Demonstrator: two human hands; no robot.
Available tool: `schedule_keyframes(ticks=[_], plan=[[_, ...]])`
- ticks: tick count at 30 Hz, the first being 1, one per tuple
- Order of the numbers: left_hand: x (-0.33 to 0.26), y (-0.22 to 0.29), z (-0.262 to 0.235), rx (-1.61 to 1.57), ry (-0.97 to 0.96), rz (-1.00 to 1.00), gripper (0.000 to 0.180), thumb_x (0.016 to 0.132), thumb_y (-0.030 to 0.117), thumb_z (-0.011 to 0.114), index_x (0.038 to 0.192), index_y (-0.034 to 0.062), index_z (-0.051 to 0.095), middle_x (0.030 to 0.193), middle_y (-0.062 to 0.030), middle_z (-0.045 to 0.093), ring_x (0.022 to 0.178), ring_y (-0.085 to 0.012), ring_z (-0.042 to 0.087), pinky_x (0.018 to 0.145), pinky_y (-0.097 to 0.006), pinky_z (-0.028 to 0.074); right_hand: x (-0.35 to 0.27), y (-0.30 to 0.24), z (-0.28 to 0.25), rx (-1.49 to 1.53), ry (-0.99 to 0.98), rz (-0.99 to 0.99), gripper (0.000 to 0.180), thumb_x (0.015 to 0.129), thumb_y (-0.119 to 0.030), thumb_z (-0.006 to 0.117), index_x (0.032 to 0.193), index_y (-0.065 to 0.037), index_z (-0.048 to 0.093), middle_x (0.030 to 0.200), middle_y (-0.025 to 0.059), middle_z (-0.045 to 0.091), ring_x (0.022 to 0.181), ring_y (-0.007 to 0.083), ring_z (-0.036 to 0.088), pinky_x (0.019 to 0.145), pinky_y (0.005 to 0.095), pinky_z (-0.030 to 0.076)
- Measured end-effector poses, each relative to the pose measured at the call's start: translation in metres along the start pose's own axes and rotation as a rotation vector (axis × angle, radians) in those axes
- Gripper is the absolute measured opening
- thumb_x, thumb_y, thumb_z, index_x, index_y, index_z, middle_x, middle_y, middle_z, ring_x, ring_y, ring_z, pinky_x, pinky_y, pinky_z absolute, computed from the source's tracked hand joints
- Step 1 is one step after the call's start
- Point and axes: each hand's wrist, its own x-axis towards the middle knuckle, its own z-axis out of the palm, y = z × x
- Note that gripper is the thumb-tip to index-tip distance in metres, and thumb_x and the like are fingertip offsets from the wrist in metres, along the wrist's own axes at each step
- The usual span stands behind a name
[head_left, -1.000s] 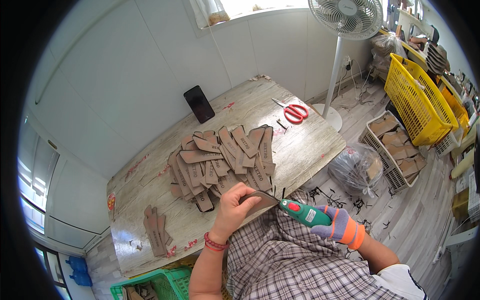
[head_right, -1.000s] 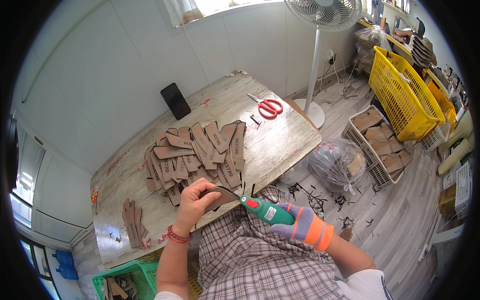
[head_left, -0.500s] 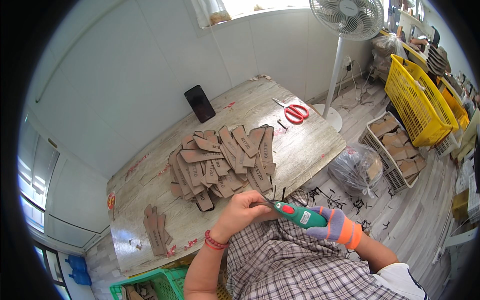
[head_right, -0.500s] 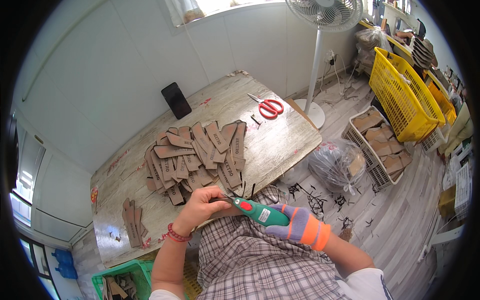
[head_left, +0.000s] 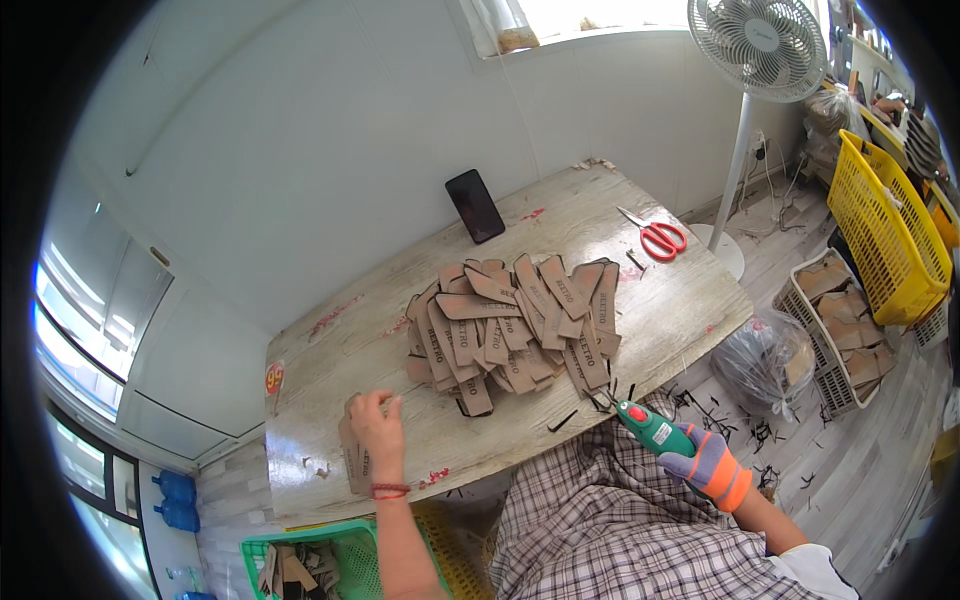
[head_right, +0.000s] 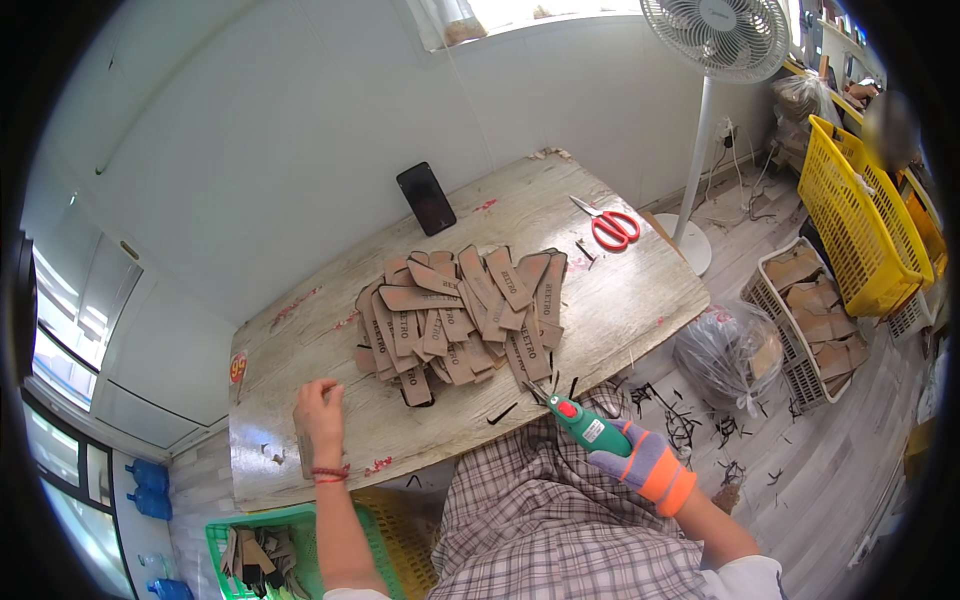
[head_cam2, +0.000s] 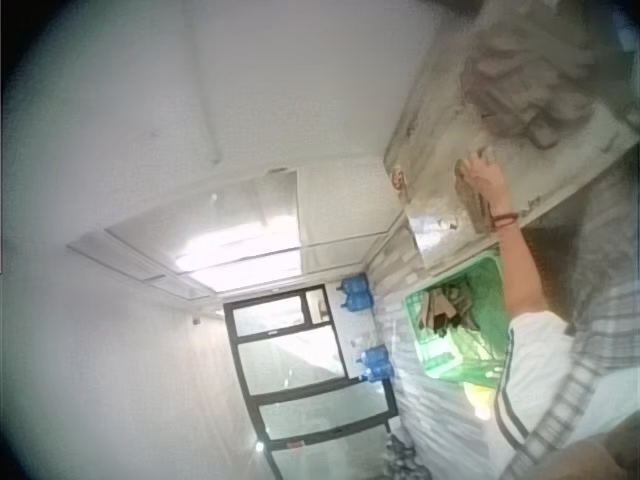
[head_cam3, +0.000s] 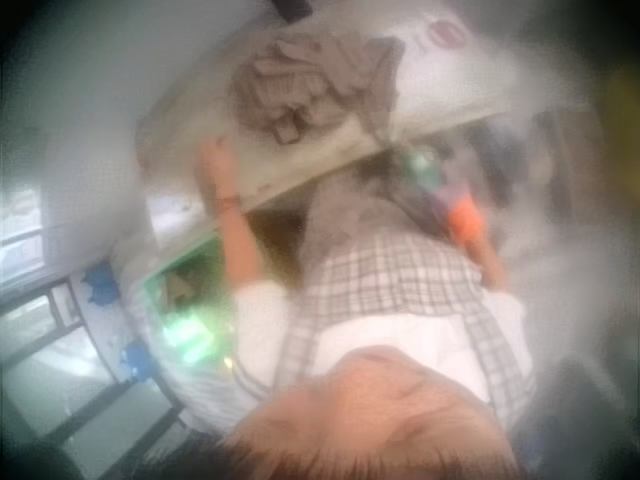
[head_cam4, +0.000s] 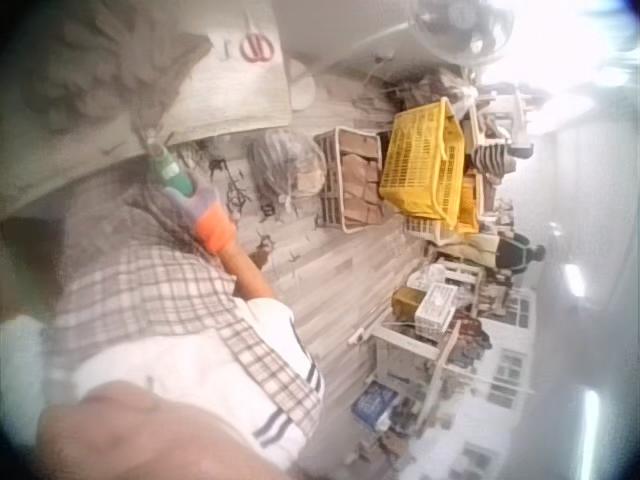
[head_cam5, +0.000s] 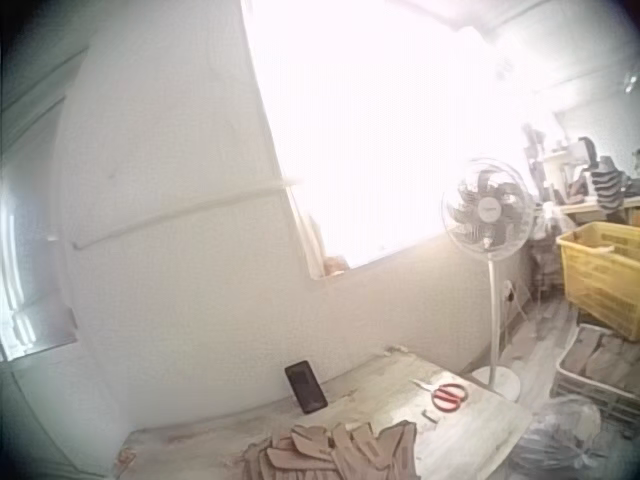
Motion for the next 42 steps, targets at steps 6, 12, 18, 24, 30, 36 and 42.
schedule_keyframes(ticks=[6, 12, 18, 24, 30, 36, 42], plan=[[0.070, 0.060, 0.100, -0.445, -0.123, -0.483, 0.023, 0.082, 0.025, 0.071, 0.083, 0.0041, 0.062, 0.077, -0.0090, 0.061, 0.072, -0.0248, 0.058, 0.071, -0.038, 0.046, 0.000, -0.014, 0.012, -0.032, -0.024, 0.017, 0.058, 0.078, -0.030, 0.079, 0.121, 0.001, 0.056, 0.078, 0.0031, 0.065, 0.063, 0.0067, 0.057, 0.058, 0.0238, 0.048], [0.064, 0.053, 0.108, -0.888, 0.262, -0.809, 0.016, 0.082, 0.004, 0.068, 0.085, 0.0018, 0.053, 0.077, -0.0040, 0.053, 0.068, -0.0131, 0.048, 0.063, -0.030, 0.043, -0.001, -0.023, 0.014, -0.039, -0.020, 0.003, 0.053, 0.081, -0.026, 0.077, 0.122, 0.000, 0.057, 0.082, 0.0013, 0.065, 0.068, 0.0057, 0.056, 0.062, 0.0232, 0.047], [-0.002, 0.131, 0.008, -1.593, 0.163, -0.818, 0.013, 0.090, -0.001, 0.057, 0.102, 0.0008, 0.054, 0.100, -0.0089, 0.061, 0.094, -0.0163, 0.059, 0.083, -0.032, 0.049, 0.003, -0.044, 0.021, -0.046, -0.065, -0.016, 0.054, 0.079, -0.029, 0.079, 0.120, -0.001, 0.057, 0.089, 0.0036, 0.068, 0.075, 0.0073, 0.061, 0.069, 0.0243, 0.051], [-0.033, 0.214, 0.010, -1.978, -0.044, -0.903, 0.009, 0.092, 0.002, 0.059, 0.100, 0.0035, 0.056, 0.101, -0.0067, 0.065, 0.091, -0.0150, 0.062, 0.082, -0.030, 0.051, 0.006, -0.054, 0.035, -0.039, -0.014, -0.123, 0.060, 0.077, -0.033, 0.080, 0.123, -0.002, 0.056, 0.096, 0.0060, 0.069, 0.083, 0.0098, 0.063, 0.075, 0.0267, 0.052], [-0.037, 0.252, 0.020, -1.943, -0.126, -0.927, 0.010, 0.087, 0.000, 0.066, 0.092, 0.0051, 0.059, 0.093, -0.0057, 0.067, 0.083, -0.0139, 0.063, 0.078, -0.027, 0.051, -0.006, -0.072, 0.027, 0.100, 0.033, -0.016, 0.059, 0.079, -0.024, 0.080, 0.126, 0.000, 0.053, 0.097, 0.0035, 0.066, 0.081, 0.0066, 0.059, 0.071, 0.0228, 0.050], [-0.039, 0.265, 0.025, -1.956, -0.204, -0.942, 0.010, 0.086, 0.001, 0.068, 0.089, 0.0068, 0.059, 0.091, -0.0048, 0.068, 0.081, -0.0125, 0.063, 0.076, -0.026, 0.050, -0.007, -0.066, 0.023, 0.168, 0.058, -0.026, 0.058, 0.080, -0.024, 0.080, 0.126, 0.000, 0.053, 0.096, 0.0023, 0.066, 0.079, 0.0050, 0.058, 0.069, 0.0218, 0.049], [-0.045, 0.274, 0.025, -1.946, -0.298, -1.009, 0.009, 0.086, 0.002, 0.068, 0.086, 0.0077, 0.060, 0.090, -0.0043, 0.069, 0.078, -0.0111, 0.062, 0.075, -0.025, 0.048, -0.004, -0.060, 0.020, 0.216, 0.071, -0.057, 0.058, 0.080, -0.023, 0.079, 0.126, 0.000, 0.053, 0.098, 0.0016, 0.065, 0.079, 0.0048, 0.058, 0.069, 0.0217, 0.050]])
